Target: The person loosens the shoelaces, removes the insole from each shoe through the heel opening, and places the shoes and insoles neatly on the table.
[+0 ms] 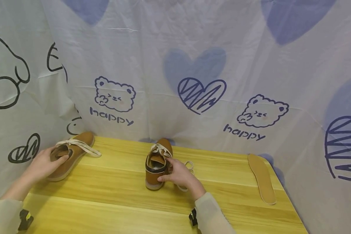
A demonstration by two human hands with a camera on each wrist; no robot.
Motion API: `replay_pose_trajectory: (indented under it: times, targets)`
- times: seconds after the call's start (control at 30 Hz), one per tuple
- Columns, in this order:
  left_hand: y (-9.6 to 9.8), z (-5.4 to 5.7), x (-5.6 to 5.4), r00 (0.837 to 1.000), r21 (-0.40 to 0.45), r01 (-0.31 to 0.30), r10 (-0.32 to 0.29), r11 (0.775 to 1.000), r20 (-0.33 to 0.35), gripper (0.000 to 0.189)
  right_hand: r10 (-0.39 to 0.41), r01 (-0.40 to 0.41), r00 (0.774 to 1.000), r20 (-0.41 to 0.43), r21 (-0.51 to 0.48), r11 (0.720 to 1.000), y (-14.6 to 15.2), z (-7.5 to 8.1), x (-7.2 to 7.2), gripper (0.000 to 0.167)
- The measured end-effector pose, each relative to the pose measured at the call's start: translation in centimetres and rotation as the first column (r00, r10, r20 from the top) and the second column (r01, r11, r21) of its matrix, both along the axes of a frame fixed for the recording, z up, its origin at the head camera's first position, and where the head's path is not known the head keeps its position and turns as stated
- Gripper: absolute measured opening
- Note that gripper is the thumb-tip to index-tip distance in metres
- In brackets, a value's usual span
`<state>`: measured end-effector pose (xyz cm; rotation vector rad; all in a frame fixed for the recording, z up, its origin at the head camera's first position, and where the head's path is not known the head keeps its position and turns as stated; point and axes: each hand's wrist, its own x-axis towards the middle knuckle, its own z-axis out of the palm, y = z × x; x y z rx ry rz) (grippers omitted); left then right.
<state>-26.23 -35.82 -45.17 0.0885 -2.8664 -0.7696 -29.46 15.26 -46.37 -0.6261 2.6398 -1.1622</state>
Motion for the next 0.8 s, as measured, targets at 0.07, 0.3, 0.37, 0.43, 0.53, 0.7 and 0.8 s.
replay_pose_trajectory:
  times: [0.07, 0.3, 0.37, 0.43, 0.53, 0.7, 0.8]
  targets:
    - [0.0, 0.2, 0.0, 1.000, 0.008, 0.000, 0.000, 1.000, 0.014, 0.092, -0.002, 0.002, 1.000, 0.001, 0.002, 1.000, 0.0, 0.0, 0.0, 0.094]
    - [0.3, 0.8, 0.3, 0.999, 0.009, -0.015, 0.015, 1.000, 0.037, 0.091, 0.010, -0.010, 1.000, -0.002, -0.012, 1.000, -0.1, 0.0, -0.1, 0.094]
    - [0.4, 0.8, 0.4, 0.999, 0.008, -0.014, 0.014, 1.000, 0.036, 0.091, 0.012, -0.012, 1.000, -0.002, -0.015, 1.000, -0.2, 0.0, -0.1, 0.094]
    - [0.5, 0.7, 0.5, 1.000, 0.004, -0.014, 0.014, 1.000, 0.021, 0.090, 0.014, -0.014, 1.000, -0.004, -0.018, 1.000, -0.2, -0.1, -0.1, 0.094]
    - [0.8, 0.6, 0.7, 1.000, 0.003, -0.010, 0.010, 1.000, 0.006, 0.090, 0.011, -0.011, 1.000, -0.008, -0.016, 1.000, -0.1, -0.1, -0.1, 0.095]
    - [1.6, 0.6, 1.2, 1.000, 0.005, 0.003, -0.003, 1.000, 0.005, 0.092, -0.001, 0.001, 1.000, -0.019, -0.002, 1.000, 0.1, -0.1, 0.2, 0.095]
    - [2.2, 0.6, 1.6, 1.000, 0.024, 0.012, -0.013, 1.000, 0.014, 0.093, -0.014, 0.014, 0.999, -0.030, 0.004, 1.000, 0.2, -0.1, 0.4, 0.094]
